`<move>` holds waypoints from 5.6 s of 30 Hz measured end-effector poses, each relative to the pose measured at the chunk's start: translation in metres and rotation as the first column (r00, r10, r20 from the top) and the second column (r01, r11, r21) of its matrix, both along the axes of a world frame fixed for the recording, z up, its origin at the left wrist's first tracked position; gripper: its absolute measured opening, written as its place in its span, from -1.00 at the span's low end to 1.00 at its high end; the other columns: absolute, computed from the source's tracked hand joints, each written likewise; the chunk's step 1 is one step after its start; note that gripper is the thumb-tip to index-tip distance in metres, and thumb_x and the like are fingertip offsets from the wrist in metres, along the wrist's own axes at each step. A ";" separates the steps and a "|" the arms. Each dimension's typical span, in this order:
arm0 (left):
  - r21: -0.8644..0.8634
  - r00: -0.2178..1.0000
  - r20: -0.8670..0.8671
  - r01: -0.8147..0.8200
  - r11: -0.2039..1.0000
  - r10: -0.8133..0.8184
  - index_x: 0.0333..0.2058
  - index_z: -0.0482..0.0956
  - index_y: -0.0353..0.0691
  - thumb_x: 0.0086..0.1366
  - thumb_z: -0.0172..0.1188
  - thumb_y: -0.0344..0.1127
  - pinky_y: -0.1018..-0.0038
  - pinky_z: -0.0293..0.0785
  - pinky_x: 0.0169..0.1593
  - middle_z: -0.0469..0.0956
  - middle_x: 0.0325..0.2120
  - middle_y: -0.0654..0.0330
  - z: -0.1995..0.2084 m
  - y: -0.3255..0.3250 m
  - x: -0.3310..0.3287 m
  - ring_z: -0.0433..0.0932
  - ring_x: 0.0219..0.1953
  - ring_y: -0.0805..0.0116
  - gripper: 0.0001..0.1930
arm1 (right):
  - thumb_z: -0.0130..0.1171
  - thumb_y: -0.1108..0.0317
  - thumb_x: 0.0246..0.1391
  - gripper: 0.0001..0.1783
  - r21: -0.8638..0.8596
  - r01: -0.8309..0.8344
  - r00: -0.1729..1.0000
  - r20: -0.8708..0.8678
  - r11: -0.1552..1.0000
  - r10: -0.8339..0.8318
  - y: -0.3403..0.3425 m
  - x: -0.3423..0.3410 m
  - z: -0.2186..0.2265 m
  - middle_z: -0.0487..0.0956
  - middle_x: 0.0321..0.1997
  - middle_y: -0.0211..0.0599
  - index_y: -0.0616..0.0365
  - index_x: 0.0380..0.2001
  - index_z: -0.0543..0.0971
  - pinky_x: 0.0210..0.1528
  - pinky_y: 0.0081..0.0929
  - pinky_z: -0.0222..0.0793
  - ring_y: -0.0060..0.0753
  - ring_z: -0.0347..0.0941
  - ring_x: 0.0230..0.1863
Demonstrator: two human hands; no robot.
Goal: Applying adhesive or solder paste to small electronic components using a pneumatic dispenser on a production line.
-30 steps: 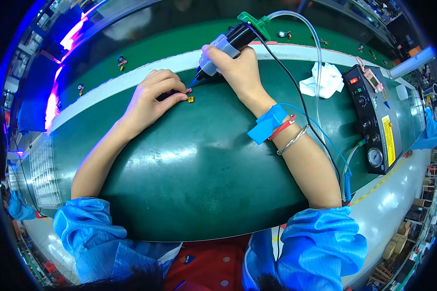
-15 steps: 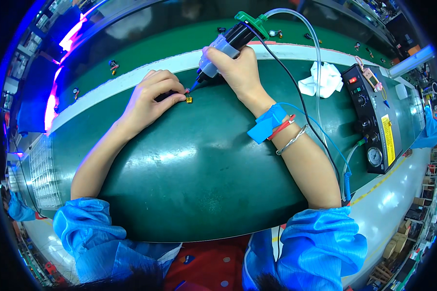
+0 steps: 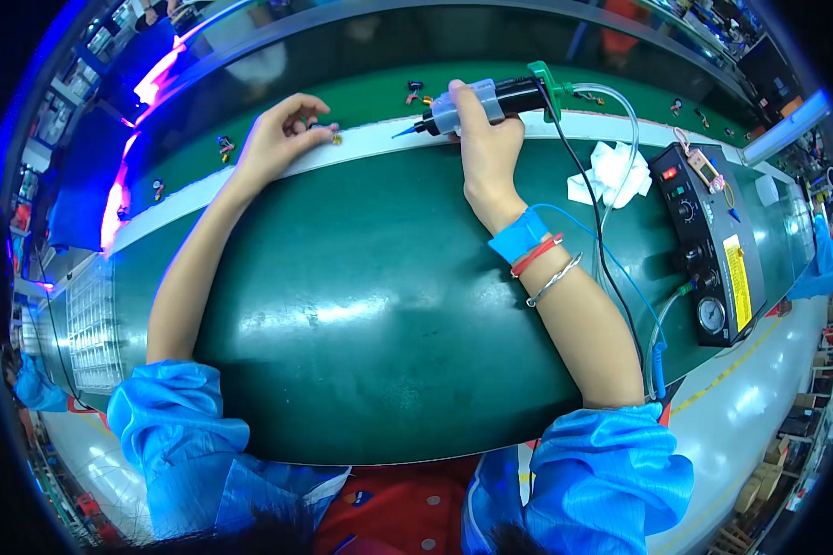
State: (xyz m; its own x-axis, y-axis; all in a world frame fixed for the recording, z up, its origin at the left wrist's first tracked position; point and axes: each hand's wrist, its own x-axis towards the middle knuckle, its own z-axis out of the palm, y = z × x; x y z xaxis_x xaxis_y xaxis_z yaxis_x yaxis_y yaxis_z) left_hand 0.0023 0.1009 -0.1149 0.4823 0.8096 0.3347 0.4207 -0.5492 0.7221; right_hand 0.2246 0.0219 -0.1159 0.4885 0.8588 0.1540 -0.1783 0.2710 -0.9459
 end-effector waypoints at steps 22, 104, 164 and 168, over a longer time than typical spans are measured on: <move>0.285 0.987 -0.153 0.003 0.958 0.042 -0.37 0.51 -0.19 0.04 0.11 -0.21 0.44 0.37 -0.27 0.45 -0.39 0.15 0.022 0.035 0.035 0.45 -0.38 0.27 -0.79 | 0.12 0.16 -0.13 -0.71 0.020 0.079 0.995 -0.055 0.997 -0.078 -0.002 0.005 0.003 0.54 -0.48 -0.29 0.13 -0.40 0.42 -0.47 -0.62 0.23 -0.56 0.45 -0.43; 0.245 0.963 -0.220 0.210 0.946 -0.157 -0.61 0.43 -0.20 -0.05 0.21 -0.31 0.48 0.13 -0.22 0.37 -0.61 0.28 0.006 -0.076 0.019 0.34 -0.47 0.38 -0.85 | 0.10 0.24 -0.15 -0.73 -0.050 -0.278 0.927 0.248 0.959 0.281 -0.006 -0.002 -0.008 0.52 -0.48 -0.24 0.21 -0.40 0.44 -0.42 -0.61 0.32 -0.44 0.48 -0.42; -0.190 0.933 -0.215 0.251 0.949 -0.289 -0.45 0.47 -0.29 0.10 0.06 -0.27 0.53 0.27 -0.23 0.45 -0.47 0.19 0.033 0.003 0.007 0.38 -0.38 0.44 -0.82 | 0.10 0.18 -0.14 -0.74 0.014 -0.030 1.000 0.008 0.999 0.030 -0.004 0.000 0.002 0.54 -0.51 -0.28 0.13 -0.43 0.42 -0.49 -0.64 0.21 -0.58 0.43 -0.47; -0.200 0.710 -0.544 0.408 0.891 -0.447 -0.44 0.46 -0.25 0.09 0.05 -0.27 0.50 0.26 -0.19 0.42 -0.41 0.21 0.047 -0.038 0.009 0.39 -0.30 0.38 -0.84 | 0.10 0.21 -0.13 -0.77 0.028 -0.017 1.000 0.009 0.999 0.017 -0.002 0.000 -0.002 0.54 -0.50 -0.29 0.13 -0.44 0.41 -0.50 -0.65 0.21 -0.58 0.43 -0.48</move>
